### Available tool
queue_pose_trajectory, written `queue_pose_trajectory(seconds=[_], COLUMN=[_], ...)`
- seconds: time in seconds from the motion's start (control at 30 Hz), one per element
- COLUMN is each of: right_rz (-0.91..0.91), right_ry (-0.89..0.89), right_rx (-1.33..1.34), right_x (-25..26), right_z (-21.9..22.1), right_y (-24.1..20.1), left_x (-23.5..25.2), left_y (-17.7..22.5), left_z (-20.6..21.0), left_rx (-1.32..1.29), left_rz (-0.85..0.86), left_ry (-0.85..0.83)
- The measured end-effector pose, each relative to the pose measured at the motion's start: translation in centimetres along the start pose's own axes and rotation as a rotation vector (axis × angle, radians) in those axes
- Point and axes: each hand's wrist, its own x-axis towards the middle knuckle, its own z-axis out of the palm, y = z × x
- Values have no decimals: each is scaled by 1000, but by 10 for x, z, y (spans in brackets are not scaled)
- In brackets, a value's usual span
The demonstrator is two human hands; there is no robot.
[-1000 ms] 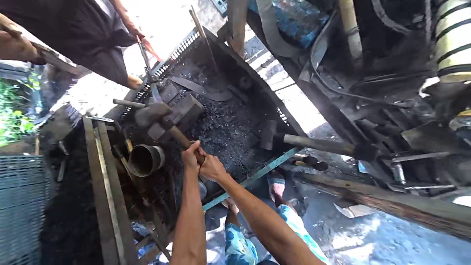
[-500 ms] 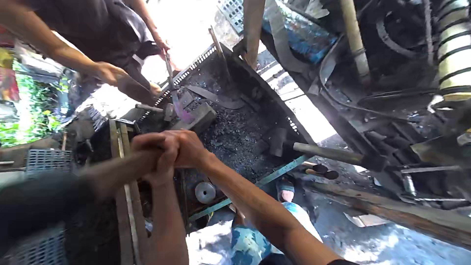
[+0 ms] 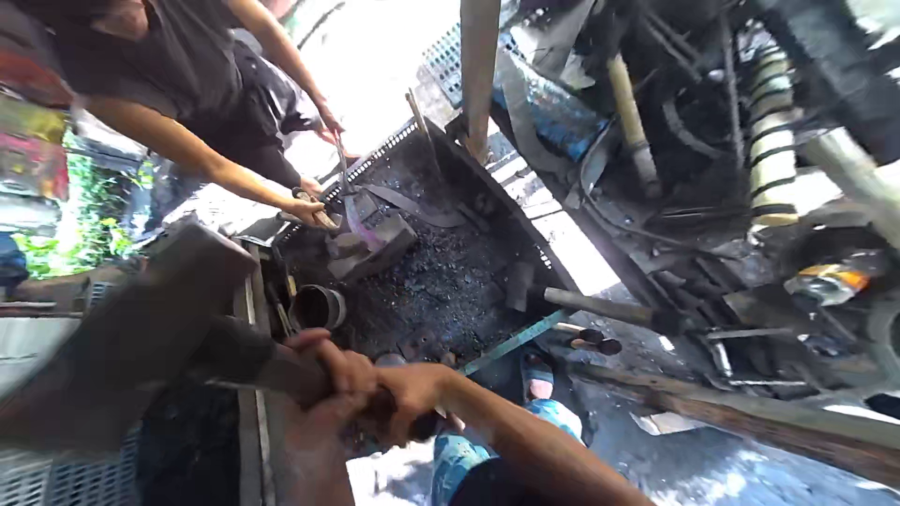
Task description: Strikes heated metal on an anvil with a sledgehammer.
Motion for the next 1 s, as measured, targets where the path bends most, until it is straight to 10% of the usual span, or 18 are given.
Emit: queue_pose_trajectory(seconds=[0.1,0.2,0.37,0.47,0.63,0.83,0.93,1.0], right_rz=[-50,28,536,793,291,-226,-466,-399], right_ry=[395,640,855,804,690,620,735,782], right_rx=[-476,-641,-454,-447,-655,-741,-819,-830], right_x=[71,117,74,38,20,107,151,154], right_z=[-15,-55,-105,-99,-20,9,-27,-67], right_y=[-51,-27,195,240,154,-35,-67,-22], left_x=[64,111,81,38,-16,44,98,119], left_y=[43,5,-236,-312,-163,45,68,13], left_z=[8,-39,-153,-175,-92,-30,-30,-51], left_rx=[393,337,186,26,20,453,531,496], left_rz=[337,352,-232,-390,-29,387,505,427], left_ry=[148,-3,160,300,206,-94,-188,-118])
